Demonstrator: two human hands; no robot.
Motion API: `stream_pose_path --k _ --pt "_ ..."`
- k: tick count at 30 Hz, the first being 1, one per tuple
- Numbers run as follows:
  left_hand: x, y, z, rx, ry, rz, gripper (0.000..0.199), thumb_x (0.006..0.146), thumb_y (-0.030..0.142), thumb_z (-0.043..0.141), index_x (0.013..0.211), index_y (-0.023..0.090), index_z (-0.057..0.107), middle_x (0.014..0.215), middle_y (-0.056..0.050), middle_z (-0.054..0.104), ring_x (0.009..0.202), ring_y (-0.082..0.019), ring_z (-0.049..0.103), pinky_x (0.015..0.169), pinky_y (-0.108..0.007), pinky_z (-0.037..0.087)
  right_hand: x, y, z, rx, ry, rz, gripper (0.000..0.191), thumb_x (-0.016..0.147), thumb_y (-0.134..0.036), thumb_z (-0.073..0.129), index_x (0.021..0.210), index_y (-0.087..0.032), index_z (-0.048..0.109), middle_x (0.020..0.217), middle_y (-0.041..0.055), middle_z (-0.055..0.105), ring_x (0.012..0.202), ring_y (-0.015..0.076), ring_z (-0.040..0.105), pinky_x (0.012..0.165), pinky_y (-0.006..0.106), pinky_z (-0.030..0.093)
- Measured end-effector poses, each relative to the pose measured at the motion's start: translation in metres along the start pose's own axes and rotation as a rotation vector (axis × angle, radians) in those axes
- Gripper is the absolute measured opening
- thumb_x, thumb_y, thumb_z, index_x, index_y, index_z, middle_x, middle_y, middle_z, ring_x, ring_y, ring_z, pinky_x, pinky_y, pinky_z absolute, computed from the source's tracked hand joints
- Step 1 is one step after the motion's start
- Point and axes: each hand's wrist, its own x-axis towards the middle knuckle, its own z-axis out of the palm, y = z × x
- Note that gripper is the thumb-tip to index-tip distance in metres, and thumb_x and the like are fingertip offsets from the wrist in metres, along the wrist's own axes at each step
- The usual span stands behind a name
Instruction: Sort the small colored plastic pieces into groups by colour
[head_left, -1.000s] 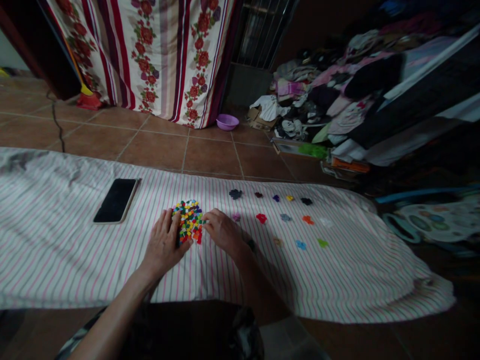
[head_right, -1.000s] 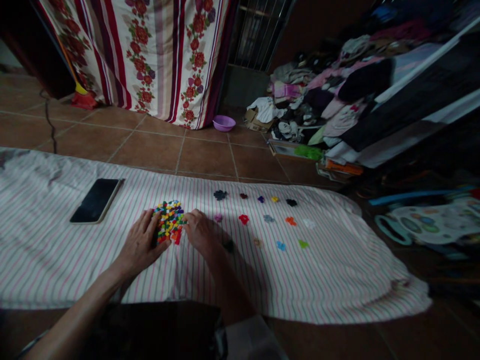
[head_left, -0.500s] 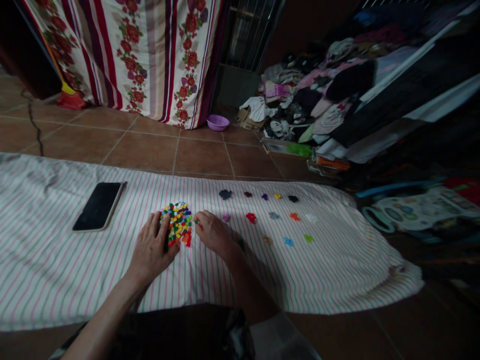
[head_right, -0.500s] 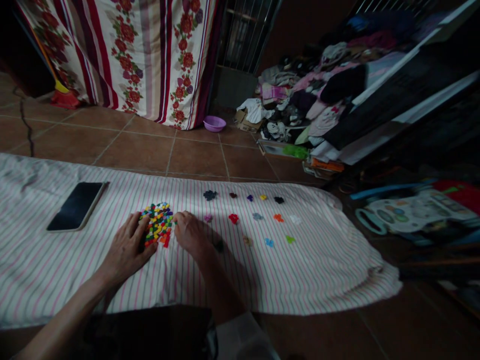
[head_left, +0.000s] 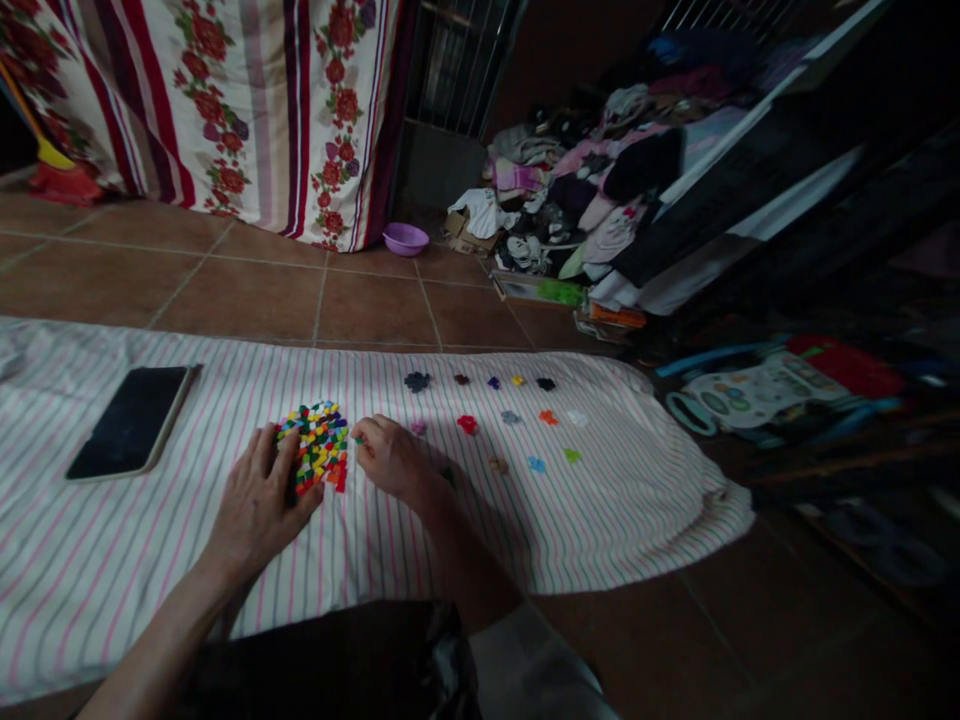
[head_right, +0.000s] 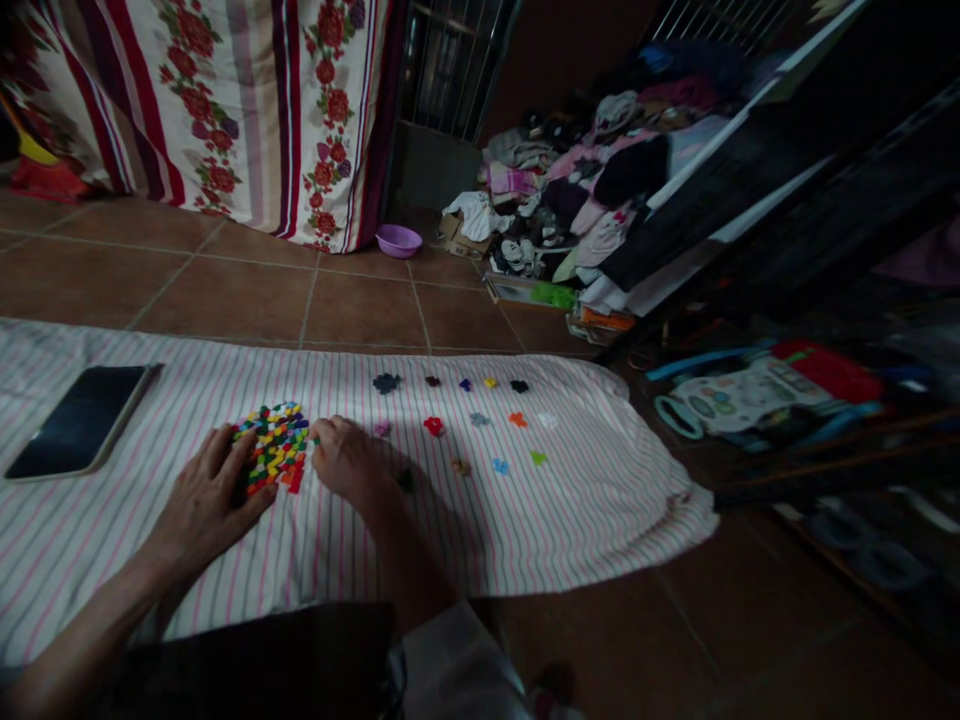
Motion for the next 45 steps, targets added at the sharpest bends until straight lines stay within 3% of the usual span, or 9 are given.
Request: stream_pose_path --k 4,11,16,22,31,45 --pt "0.001 0.0 -0.001 0.011 0.0 0.008 0.068 0.089 0.051 0.043 0.145 0.015 0.029 0.149 -0.024 0.03 0.14 -0.04 0.03 0.104 -0.057 0.04 -0.005 0.006 -0.02 0.011 -0.017 0.001 0.026 0.077 -0.002 0.049 0.093 -0.017 0.063 0.09 0.0047 0.064 0.083 0.015 0.057 0.077 0.024 0.041" --pt "0.001 -0.002 -0.001 0.026 0.005 0.017 0.069 0.089 0.051 0.044 0.145 0.014 0.029 0.149 -0.025 0.03 0.139 -0.042 0.032 0.104 -0.057 0.041 -0.029 0.037 -0.076 0.033 -0.022 0.068 0.019 0.078 -0.007 0.049 0.08 -0.016 0.066 0.074 0.0008 0.061 0.069 0.0118 0.051 0.067 0.023 0.035" --pt "0.001 -0.002 -0.001 0.031 0.003 0.016 0.071 0.087 0.053 0.046 0.144 0.013 0.031 0.148 -0.025 0.031 0.138 -0.042 0.032 0.104 -0.057 0.04 -0.047 0.05 -0.096 0.022 -0.082 0.142 0.02 0.078 -0.008 0.049 0.077 -0.016 0.067 0.072 0.0008 0.062 0.067 0.0115 0.052 0.065 0.023 0.034" --pt "0.001 -0.001 -0.003 0.013 -0.017 0.005 0.073 0.086 0.054 0.047 0.143 0.011 0.033 0.149 -0.025 0.032 0.139 -0.041 0.031 0.106 -0.056 0.039 -0.059 0.057 -0.091 0.018 -0.14 0.152 0.019 0.08 -0.011 0.05 0.076 -0.016 0.068 0.072 0.0006 0.063 0.066 0.0117 0.054 0.065 0.024 0.035" --pt "0.002 -0.001 -0.003 0.01 -0.036 -0.003 0.074 0.085 0.056 0.046 0.143 0.011 0.032 0.149 -0.024 0.032 0.14 -0.04 0.03 0.108 -0.055 0.037 -0.067 0.067 -0.07 -0.012 -0.222 0.144 0.019 0.081 -0.011 0.054 0.084 -0.016 0.072 0.087 0.0051 0.07 0.085 0.0164 0.06 0.077 0.027 0.041" --pt "0.001 -0.001 -0.001 -0.029 -0.031 -0.03 0.073 0.085 0.053 0.049 0.144 0.015 0.031 0.151 -0.022 0.032 0.141 -0.039 0.029 0.109 -0.056 0.035 -0.071 0.062 -0.069 -0.054 -0.304 0.16 0.017 0.074 -0.011 0.056 0.087 -0.018 0.066 0.089 0.0035 0.059 0.086 0.0166 0.053 0.077 0.027 0.04"
